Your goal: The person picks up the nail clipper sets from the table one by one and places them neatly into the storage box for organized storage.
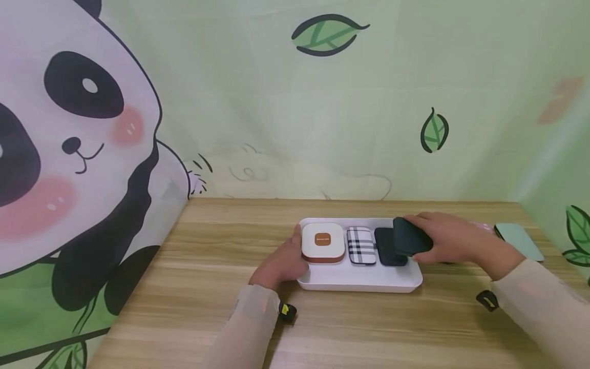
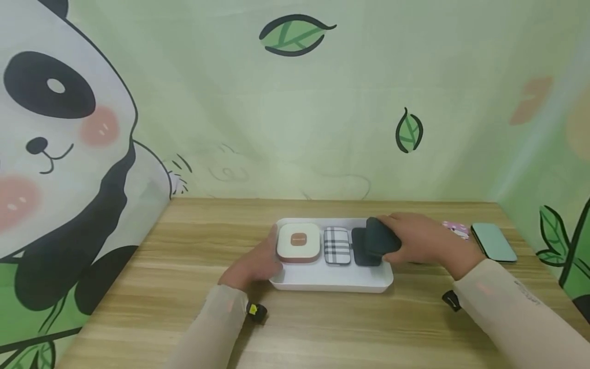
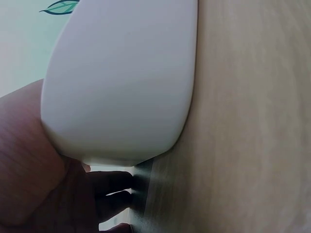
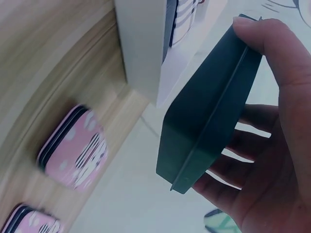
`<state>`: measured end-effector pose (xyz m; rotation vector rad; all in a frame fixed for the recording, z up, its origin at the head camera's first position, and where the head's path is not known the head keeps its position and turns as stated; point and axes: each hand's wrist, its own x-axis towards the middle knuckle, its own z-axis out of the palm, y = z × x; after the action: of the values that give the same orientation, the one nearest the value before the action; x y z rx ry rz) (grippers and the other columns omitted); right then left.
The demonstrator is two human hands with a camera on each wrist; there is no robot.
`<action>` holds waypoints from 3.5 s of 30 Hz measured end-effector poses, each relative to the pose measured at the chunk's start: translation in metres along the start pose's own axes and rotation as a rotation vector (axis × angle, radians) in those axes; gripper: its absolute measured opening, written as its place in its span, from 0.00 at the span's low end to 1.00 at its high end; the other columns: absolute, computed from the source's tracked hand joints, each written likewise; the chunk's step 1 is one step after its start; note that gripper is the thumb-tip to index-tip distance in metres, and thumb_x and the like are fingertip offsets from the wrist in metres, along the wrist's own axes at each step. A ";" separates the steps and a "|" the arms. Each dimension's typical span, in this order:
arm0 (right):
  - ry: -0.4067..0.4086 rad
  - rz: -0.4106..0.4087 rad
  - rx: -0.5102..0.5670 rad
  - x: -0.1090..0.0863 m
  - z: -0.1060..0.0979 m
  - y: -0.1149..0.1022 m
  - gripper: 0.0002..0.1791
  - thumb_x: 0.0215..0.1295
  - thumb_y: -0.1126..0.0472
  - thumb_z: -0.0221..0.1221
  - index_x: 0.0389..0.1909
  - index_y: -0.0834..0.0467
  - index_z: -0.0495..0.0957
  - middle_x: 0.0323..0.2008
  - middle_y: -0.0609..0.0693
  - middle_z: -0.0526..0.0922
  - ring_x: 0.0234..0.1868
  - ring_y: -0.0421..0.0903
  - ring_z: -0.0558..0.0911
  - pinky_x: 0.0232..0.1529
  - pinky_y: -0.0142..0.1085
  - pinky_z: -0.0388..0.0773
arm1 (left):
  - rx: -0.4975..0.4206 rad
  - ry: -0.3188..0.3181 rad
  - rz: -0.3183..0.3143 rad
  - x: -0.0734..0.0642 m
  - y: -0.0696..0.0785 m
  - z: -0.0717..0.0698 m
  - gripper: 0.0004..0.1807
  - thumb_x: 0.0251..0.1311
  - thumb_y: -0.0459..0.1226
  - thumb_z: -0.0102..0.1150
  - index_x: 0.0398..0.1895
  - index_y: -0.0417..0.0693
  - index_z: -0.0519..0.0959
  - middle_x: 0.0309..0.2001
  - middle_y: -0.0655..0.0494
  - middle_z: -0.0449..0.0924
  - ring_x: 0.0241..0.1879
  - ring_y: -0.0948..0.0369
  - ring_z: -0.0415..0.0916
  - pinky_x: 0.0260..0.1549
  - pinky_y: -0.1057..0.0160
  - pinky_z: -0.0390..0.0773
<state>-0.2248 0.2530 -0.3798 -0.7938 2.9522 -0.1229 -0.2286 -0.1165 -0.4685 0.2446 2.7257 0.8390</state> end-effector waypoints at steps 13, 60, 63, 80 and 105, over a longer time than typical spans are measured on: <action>-0.074 -0.042 0.014 0.040 0.002 -0.027 0.52 0.54 0.34 0.67 0.75 0.57 0.63 0.68 0.62 0.72 0.63 0.60 0.75 0.61 0.59 0.72 | -0.003 -0.003 0.001 -0.002 0.001 -0.002 0.55 0.56 0.32 0.55 0.81 0.45 0.32 0.80 0.44 0.47 0.74 0.55 0.56 0.73 0.53 0.55; -0.226 -0.158 -0.074 0.136 0.030 -0.119 0.51 0.56 0.33 0.65 0.76 0.56 0.62 0.64 0.57 0.74 0.53 0.50 0.77 0.58 0.46 0.75 | 0.014 -0.015 0.034 -0.002 -0.002 -0.005 0.57 0.56 0.35 0.59 0.81 0.44 0.32 0.78 0.44 0.54 0.68 0.54 0.64 0.70 0.54 0.61; -0.234 -0.150 -0.063 0.140 0.032 -0.122 0.51 0.56 0.34 0.65 0.75 0.55 0.62 0.64 0.57 0.74 0.53 0.51 0.77 0.58 0.47 0.75 | 0.021 -0.008 0.040 -0.003 -0.002 -0.006 0.57 0.55 0.35 0.59 0.81 0.43 0.32 0.78 0.43 0.53 0.70 0.54 0.62 0.71 0.54 0.61; -0.225 -0.145 -0.118 0.147 0.041 -0.134 0.50 0.61 0.34 0.62 0.77 0.57 0.58 0.70 0.59 0.68 0.62 0.55 0.73 0.63 0.50 0.72 | 0.077 -0.003 0.035 -0.002 -0.003 -0.004 0.58 0.54 0.37 0.59 0.80 0.39 0.31 0.78 0.40 0.53 0.73 0.51 0.59 0.71 0.54 0.62; -0.176 -0.164 -0.158 0.149 0.042 -0.142 0.50 0.63 0.35 0.61 0.77 0.59 0.58 0.71 0.60 0.67 0.66 0.58 0.70 0.65 0.51 0.71 | 0.058 -0.025 0.029 -0.002 -0.002 -0.005 0.56 0.57 0.39 0.57 0.80 0.39 0.32 0.79 0.40 0.50 0.75 0.51 0.56 0.71 0.53 0.60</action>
<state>-0.2786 0.0534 -0.4162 -1.0111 2.7543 0.1633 -0.2280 -0.1213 -0.4654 0.3056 2.7318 0.7604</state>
